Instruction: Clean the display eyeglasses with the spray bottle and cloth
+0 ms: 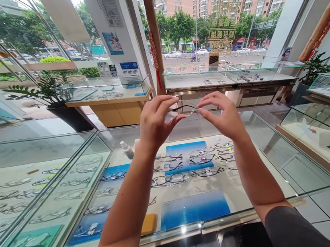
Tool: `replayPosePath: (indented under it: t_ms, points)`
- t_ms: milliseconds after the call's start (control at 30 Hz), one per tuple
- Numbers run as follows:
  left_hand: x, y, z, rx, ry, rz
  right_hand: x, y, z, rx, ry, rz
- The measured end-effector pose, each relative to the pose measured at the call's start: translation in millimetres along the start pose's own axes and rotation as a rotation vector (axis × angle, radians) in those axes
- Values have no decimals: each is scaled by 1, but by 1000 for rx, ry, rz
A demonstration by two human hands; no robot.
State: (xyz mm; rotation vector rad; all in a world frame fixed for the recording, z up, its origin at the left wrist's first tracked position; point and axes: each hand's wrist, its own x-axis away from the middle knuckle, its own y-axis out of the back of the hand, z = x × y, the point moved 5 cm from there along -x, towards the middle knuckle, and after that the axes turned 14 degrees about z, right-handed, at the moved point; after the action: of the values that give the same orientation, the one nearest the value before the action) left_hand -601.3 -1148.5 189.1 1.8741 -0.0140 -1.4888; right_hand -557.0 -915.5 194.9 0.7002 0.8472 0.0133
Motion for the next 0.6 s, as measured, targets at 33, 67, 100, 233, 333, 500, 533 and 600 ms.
replayPosePath:
  t_ms: [33, 67, 100, 233, 333, 500, 533, 600]
  points:
    - [0, 0, -2, 0, 6, 15, 0, -1, -1, -1, -4, 15]
    - [0, 0, -4, 3, 14, 28, 0, -2, -2, -6, -1, 29]
    - [0, 1, -5, 9, 20, 39, -1, -2, -3, -16, 5, 46]
    - [-1, 6, -11, 47, -2, 76, -2, -3, -5, -76, 30, 140]
    - [-2, 7, -14, 155, -18, 109, -1, -4, -8, -146, 20, 196]
    - [-1, 0, -11, 445, 75, 163, -1, -11, -16, -326, -63, 263]
    - [-1, -1, -10, 494, 88, 172, -1, -13, -18, -364, -84, 276]
    - [0, -4, -9, 568, 99, 183, -1, -16, -21, -440, -121, 305]
